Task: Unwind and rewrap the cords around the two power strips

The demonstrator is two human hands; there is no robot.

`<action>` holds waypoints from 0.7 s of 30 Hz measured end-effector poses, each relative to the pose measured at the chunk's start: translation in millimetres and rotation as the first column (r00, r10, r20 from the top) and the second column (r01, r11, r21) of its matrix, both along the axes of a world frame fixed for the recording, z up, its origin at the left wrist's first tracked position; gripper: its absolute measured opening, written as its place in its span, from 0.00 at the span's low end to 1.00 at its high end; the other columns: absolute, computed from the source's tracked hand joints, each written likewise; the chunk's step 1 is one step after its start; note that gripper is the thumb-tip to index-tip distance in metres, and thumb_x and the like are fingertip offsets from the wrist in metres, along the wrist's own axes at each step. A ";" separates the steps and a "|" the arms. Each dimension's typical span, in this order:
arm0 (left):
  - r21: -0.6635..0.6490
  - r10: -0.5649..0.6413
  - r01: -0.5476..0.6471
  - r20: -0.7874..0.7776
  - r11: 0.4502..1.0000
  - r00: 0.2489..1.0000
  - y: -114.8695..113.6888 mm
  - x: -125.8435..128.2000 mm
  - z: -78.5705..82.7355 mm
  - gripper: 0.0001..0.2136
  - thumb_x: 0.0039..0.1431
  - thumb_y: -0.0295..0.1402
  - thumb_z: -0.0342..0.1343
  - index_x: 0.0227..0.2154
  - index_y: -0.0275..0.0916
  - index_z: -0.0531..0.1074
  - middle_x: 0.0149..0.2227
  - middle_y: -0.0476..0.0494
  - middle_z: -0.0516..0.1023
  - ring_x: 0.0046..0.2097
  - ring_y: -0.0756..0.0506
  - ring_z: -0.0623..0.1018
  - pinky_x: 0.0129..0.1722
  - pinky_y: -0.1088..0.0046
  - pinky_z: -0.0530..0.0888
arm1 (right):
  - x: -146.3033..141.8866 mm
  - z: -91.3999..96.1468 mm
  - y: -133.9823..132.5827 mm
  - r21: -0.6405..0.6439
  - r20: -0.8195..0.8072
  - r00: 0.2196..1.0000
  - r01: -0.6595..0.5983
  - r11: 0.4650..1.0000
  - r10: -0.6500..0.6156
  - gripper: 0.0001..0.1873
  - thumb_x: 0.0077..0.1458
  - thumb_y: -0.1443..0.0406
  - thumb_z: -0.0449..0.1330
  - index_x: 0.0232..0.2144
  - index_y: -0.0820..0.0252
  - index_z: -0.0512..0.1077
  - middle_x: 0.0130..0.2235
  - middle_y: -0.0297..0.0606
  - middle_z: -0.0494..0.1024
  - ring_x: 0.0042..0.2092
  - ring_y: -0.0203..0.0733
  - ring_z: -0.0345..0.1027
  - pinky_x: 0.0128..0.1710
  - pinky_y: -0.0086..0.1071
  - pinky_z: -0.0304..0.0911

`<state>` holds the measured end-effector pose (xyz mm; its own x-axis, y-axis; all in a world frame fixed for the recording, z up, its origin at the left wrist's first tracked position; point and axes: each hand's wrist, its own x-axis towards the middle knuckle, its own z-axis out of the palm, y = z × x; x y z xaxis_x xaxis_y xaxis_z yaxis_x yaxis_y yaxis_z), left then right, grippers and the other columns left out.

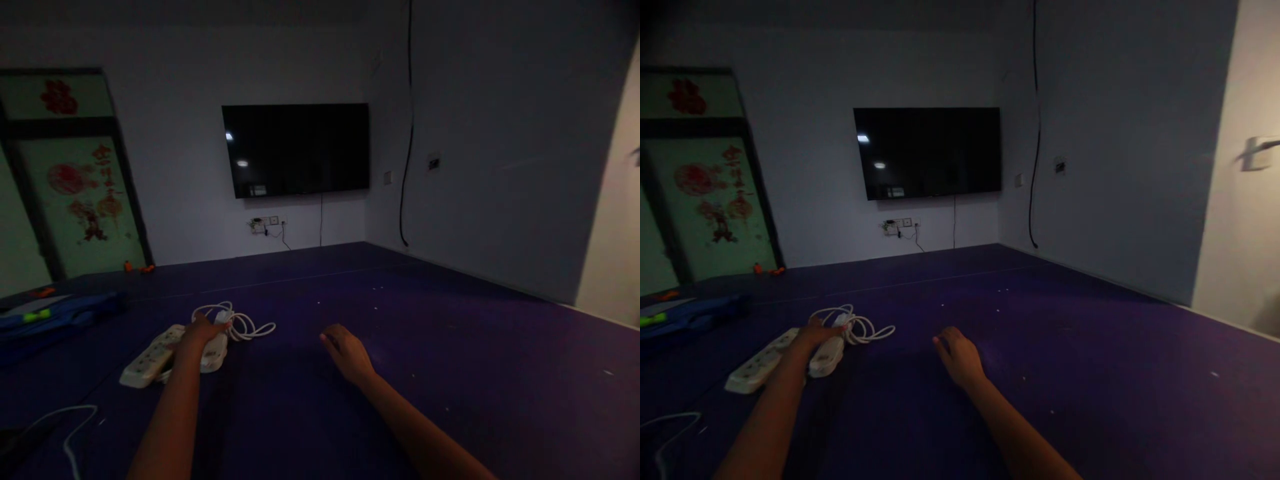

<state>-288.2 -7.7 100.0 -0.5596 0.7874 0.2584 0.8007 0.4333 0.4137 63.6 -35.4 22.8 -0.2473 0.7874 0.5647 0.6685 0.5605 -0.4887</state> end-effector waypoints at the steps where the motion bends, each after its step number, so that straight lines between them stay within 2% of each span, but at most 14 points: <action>1: -0.027 0.009 -0.009 0.013 1.000 1.000 0.4 4.1 -1.5 0.35 0.38 0.51 0.60 0.49 0.34 0.67 0.48 0.25 0.73 0.48 0.27 0.73 0.43 0.54 0.69 | 0.1 -0.4 0.5 -0.009 0.004 1.000 0.002 1.000 -0.002 0.19 0.62 0.56 0.45 0.36 0.58 0.72 0.41 0.42 0.75 0.42 0.41 0.70 0.42 0.32 0.62; 6: -0.150 0.072 -0.069 0.017 0.986 0.997 -2.9 32.3 -7.4 0.36 0.40 0.51 0.58 0.52 0.36 0.64 0.58 0.22 0.62 0.56 0.23 0.64 0.47 0.43 0.63 | 0.2 -2.2 2.1 -0.032 0.023 1.000 0.009 0.999 -0.008 0.19 0.62 0.55 0.45 0.36 0.59 0.71 0.40 0.42 0.75 0.41 0.42 0.69 0.41 0.33 0.61; 10: -0.201 0.099 -0.108 -0.055 0.974 0.994 -7.1 48.0 -8.7 0.34 0.47 0.50 0.53 0.54 0.34 0.63 0.59 0.20 0.58 0.58 0.23 0.61 0.48 0.37 0.59 | -0.3 -1.4 1.9 -0.031 0.047 0.999 0.000 1.000 0.002 0.20 0.62 0.55 0.45 0.35 0.59 0.72 0.39 0.42 0.75 0.40 0.41 0.69 0.40 0.32 0.61; 16: -0.232 0.090 -0.100 -0.055 0.968 0.994 -8.6 46.6 -8.2 0.35 0.46 0.54 0.52 0.50 0.29 0.68 0.55 0.17 0.64 0.56 0.23 0.64 0.45 0.42 0.64 | -1.2 -0.6 0.8 -0.017 0.075 0.997 0.022 1.000 -0.021 0.20 0.62 0.55 0.45 0.35 0.59 0.72 0.37 0.41 0.75 0.39 0.41 0.70 0.38 0.31 0.60; 21: -0.216 0.065 -0.076 -0.058 0.973 0.996 -7.1 43.7 -10.3 0.32 0.45 0.53 0.53 0.45 0.29 0.72 0.51 0.20 0.69 0.53 0.25 0.69 0.45 0.50 0.67 | -1.5 -1.9 0.8 -0.009 0.067 0.998 0.021 1.000 -0.020 0.18 0.62 0.56 0.46 0.35 0.58 0.72 0.37 0.40 0.76 0.38 0.40 0.70 0.37 0.32 0.60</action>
<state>-244.5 -14.8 89.7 -0.6067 0.7867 0.1142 0.7821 0.5650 0.2628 62.0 -34.5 21.0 -0.2683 0.7982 0.5394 0.7113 0.5417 -0.4479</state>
